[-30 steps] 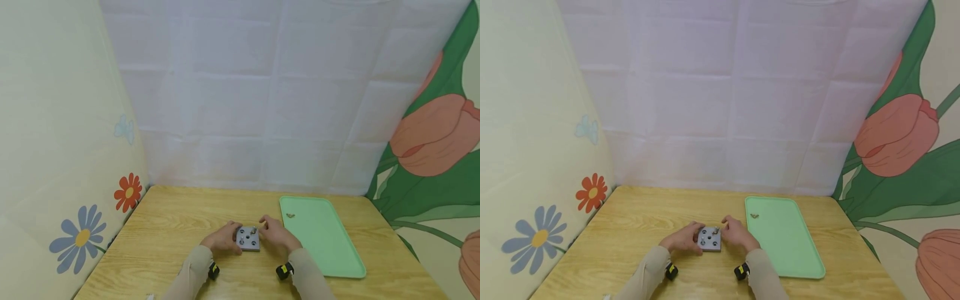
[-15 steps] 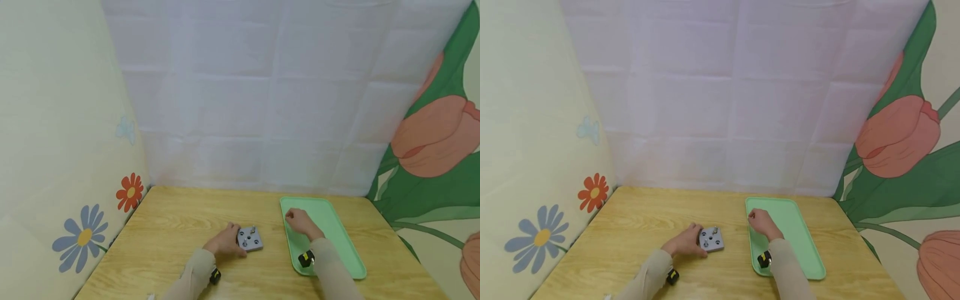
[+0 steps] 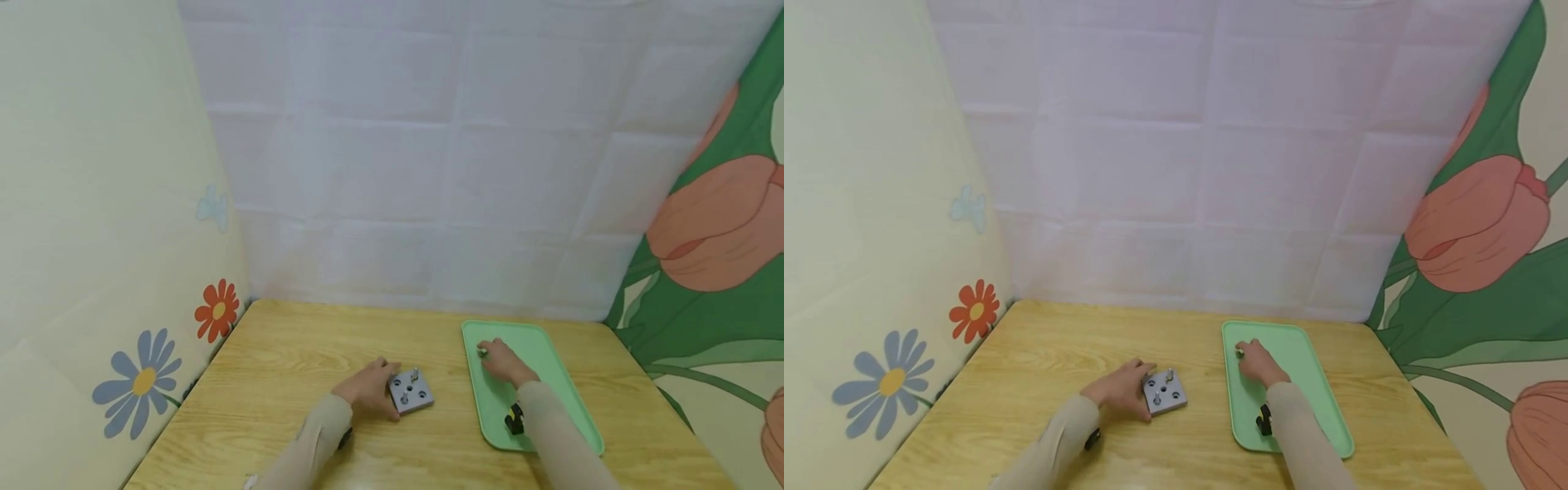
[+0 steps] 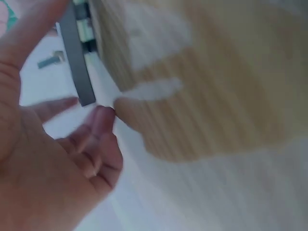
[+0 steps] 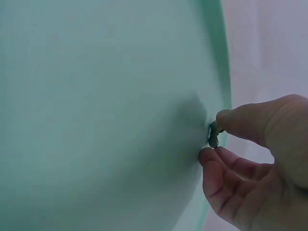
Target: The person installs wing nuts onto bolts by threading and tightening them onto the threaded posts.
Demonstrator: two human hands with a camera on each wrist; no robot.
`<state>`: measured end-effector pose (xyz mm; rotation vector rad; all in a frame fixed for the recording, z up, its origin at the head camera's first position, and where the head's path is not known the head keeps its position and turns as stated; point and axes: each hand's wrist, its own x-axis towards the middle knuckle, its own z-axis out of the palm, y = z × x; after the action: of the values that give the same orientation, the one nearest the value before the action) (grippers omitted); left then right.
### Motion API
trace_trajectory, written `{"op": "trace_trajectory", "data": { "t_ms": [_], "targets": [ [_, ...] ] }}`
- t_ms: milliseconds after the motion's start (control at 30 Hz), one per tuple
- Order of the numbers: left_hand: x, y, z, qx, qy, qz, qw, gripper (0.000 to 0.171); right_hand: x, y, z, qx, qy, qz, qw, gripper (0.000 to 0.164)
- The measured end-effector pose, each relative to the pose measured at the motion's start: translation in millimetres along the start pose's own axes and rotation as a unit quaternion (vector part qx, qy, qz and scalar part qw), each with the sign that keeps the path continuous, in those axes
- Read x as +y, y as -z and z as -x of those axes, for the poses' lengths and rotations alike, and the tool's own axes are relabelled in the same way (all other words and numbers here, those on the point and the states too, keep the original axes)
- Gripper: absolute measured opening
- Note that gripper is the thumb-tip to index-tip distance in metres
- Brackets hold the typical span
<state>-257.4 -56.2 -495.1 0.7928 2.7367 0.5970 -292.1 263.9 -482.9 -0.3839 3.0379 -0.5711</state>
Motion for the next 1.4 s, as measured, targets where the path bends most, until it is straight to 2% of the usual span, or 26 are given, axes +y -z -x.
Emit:
{"op": "trace_trajectory", "data": {
  "t_ms": [167, 333, 433, 633, 900, 1200, 1400],
  "targets": [
    [-2.8, 2.6, -6.0, -0.026, -0.008, 0.023, 0.9994, 0.096, 1.7, -2.0, 0.2, 0.012, 0.027, 0.016, 0.999, 0.021],
    [-2.9, 2.3, -7.7, -0.040, 0.000, 0.033, 0.9987, 0.092, 5.1, -4.3, -3.2, 0.006, 0.021, 0.016, 1.000, 0.015],
    [-1.7, -1.0, -8.7, -0.033, -0.001, 0.009, 0.9994, 0.092, 7.5, -4.8, -4.8, 0.004, 0.015, 0.020, 1.000, 0.014],
    [9.4, -6.1, -6.6, -0.007, -0.012, -0.067, 0.9977, 0.092, 8.2, -3.4, -3.3, -0.009, -0.010, 0.011, 1.000, 0.013],
    [21.6, -12.7, -3.4, 0.034, -0.027, -0.147, 0.9882, 0.077, 11.9, -1.7, -2.2, -0.010, -0.014, -0.002, 1.000, 0.013],
    [26.2, -12.9, -4.5, 0.043, -0.027, -0.145, 0.9881, 0.074, 13.1, 2.3, 1.1, 0.001, -0.056, -0.061, 0.997, 0.030],
    [25.9, -10.1, -5.6, 0.040, -0.030, -0.139, 0.9890, 0.068, 10.3, 4.3, 4.2, 0.007, -0.046, -0.085, 0.995, 0.033]
  ]
}}
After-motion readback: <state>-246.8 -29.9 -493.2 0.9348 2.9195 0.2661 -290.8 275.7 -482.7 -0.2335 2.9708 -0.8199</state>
